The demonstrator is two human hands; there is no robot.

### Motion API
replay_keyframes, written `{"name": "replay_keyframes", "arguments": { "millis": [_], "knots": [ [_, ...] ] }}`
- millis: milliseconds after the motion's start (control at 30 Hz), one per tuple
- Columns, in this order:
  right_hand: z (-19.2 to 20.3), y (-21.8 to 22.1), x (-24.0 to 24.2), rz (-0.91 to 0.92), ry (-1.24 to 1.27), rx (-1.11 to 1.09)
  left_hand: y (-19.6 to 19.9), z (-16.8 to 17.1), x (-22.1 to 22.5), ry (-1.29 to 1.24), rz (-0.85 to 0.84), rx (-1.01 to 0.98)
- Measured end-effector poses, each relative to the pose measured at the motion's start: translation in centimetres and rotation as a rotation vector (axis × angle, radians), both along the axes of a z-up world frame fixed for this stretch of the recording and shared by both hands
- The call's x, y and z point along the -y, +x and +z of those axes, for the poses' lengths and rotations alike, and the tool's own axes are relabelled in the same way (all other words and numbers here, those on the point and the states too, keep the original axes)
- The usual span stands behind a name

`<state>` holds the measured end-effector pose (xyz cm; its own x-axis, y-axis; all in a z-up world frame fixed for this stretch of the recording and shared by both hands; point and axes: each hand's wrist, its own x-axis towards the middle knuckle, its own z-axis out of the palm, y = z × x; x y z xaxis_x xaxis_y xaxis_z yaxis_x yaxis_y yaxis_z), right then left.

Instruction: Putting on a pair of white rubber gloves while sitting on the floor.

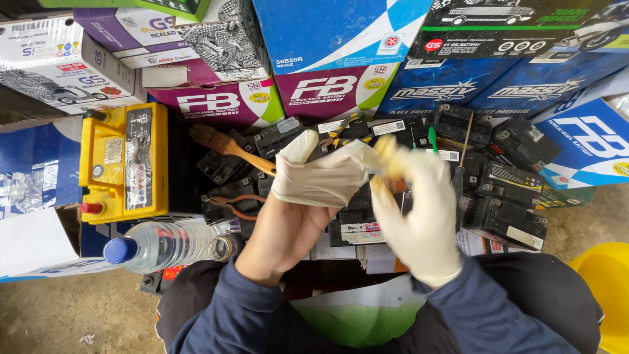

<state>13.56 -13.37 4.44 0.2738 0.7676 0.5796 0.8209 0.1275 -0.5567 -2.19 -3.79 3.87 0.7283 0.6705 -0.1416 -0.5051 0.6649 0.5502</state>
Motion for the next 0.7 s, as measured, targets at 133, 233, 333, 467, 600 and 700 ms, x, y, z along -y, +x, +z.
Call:
{"name": "replay_keyframes", "arguments": {
  "millis": [133,233,333,467,600,700],
  "knots": [
    [1.1,2.4,-1.4,0.181,-0.233,-0.242,-0.9,-0.7,0.0,-0.042,-0.154,0.086],
    [1.1,3.2,-1.5,0.078,-0.508,-0.544,-0.8,-0.3,-0.1,-0.075,-0.155,0.054],
    [1.4,4.2,-1.3,0.144,-0.438,-0.513,-0.7,0.9,-0.5,-0.054,-0.205,-0.037],
    [1.8,4.7,-1.4,0.011,-0.496,-0.564,-0.9,0.1,-0.8,0.000,-0.128,-0.039],
    [1.2,4.3,-1.8,-0.047,-0.512,-0.661,-0.8,0.4,-1.1,-0.032,-0.141,-0.087],
    [1.3,3.2,-2.2,-0.051,-0.491,-0.783,-1.1,-0.5,-1.2,-0.057,-0.176,-0.047]
  ]
}}
